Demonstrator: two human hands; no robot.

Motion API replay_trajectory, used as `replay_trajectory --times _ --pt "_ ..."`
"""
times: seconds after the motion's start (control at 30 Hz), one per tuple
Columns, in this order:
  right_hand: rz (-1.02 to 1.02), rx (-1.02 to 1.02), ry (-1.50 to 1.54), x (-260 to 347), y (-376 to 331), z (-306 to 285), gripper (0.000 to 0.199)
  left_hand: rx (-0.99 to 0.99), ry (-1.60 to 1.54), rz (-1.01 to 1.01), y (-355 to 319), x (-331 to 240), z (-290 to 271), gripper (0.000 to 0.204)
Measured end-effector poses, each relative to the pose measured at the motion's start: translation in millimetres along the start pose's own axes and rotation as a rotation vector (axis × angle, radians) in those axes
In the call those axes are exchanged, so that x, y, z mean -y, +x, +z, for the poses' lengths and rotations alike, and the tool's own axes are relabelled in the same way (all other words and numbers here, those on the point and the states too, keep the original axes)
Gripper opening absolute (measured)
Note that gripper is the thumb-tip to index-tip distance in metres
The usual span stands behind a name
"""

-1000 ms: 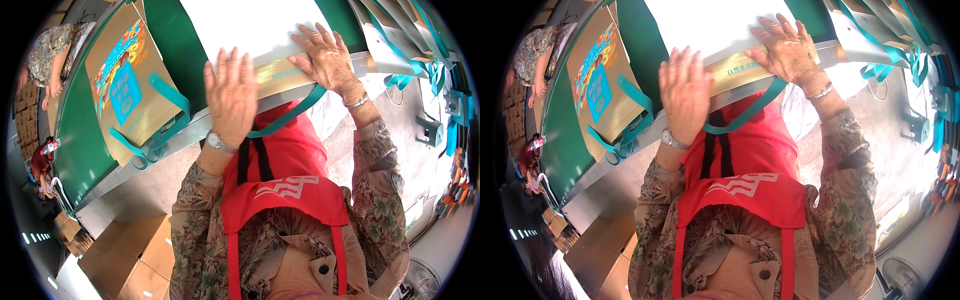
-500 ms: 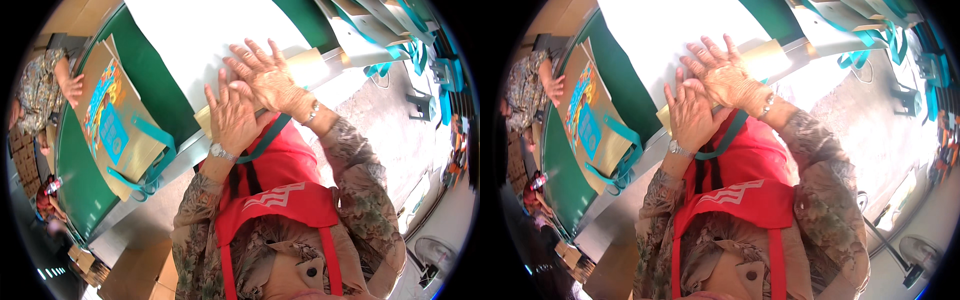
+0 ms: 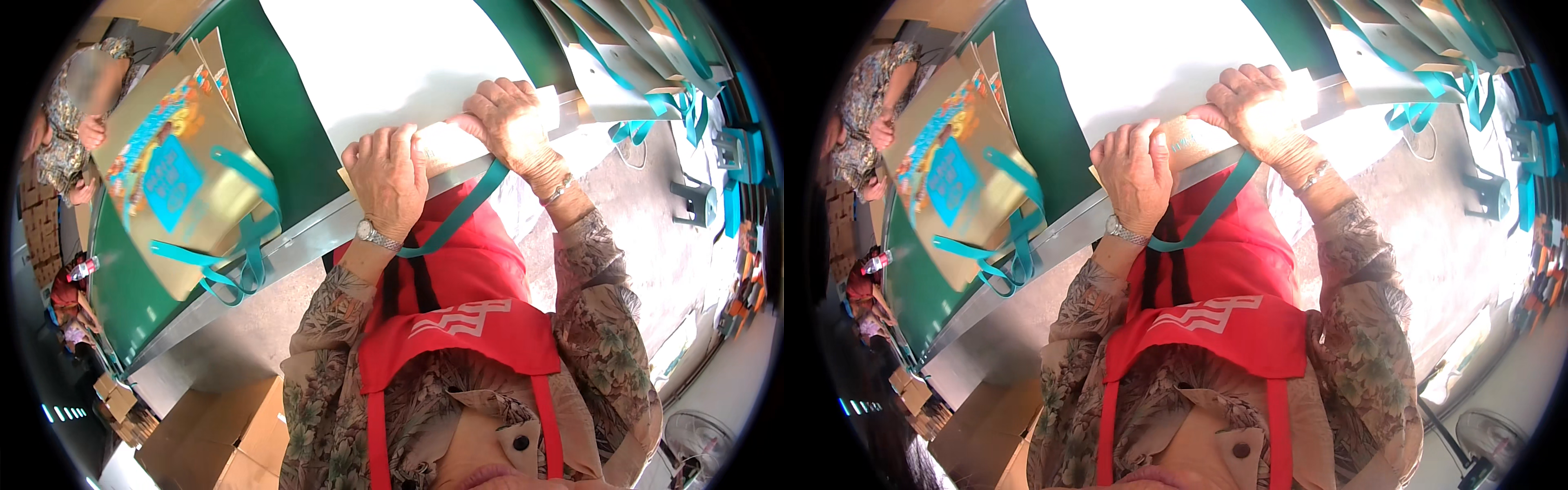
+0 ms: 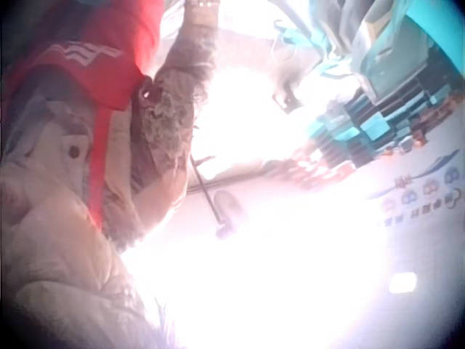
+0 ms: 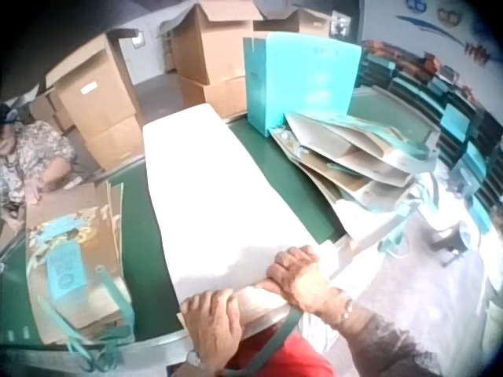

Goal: The person assembles paper gift bags by hand at a workstation, folding the paper, inserting cardboard supports, and stacking the completed bags.

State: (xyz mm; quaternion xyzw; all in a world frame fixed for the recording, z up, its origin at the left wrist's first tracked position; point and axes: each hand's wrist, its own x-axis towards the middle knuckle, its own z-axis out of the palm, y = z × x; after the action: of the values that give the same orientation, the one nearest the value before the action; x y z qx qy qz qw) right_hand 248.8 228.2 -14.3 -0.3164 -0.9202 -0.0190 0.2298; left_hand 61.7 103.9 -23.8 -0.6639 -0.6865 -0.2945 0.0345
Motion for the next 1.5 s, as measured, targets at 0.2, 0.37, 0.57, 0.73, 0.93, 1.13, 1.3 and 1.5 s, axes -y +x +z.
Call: replay_trajectory --times 0.2,0.37,0.57,0.73,0.93,1.13,1.3,1.5 --pt "0.090 0.060 0.102 0 8 4 0.036 0.168 0.126 -0.149 10 -9 3 0.017" --pt "0.165 0.231 0.054 0 11 9 0.035 0.172 0.137 -0.199 14 -8 8 0.030" --pt "0.171 0.220 -0.072 -2 5 26 0.068 0.272 0.299 -0.196 14 -7 9 0.066" --pt "0.195 0.209 -0.002 -2 0 29 0.076 0.334 0.261 -0.215 18 -6 7 0.078" --pt "0.226 0.425 -0.099 -2 1 22 0.079 0.404 0.216 -0.235 11 -6 8 0.081" --pt "0.266 0.314 -0.034 7 -3 20 0.084 0.365 0.173 -0.232 3 -5 6 0.082" --pt "0.358 0.366 0.154 5 7 5 0.081 0.384 0.188 -0.169 -13 4 -11 0.082" --pt "0.543 0.128 0.236 -57 75 12 0.062 0.368 0.168 -0.109 -35 5 -33 0.083"
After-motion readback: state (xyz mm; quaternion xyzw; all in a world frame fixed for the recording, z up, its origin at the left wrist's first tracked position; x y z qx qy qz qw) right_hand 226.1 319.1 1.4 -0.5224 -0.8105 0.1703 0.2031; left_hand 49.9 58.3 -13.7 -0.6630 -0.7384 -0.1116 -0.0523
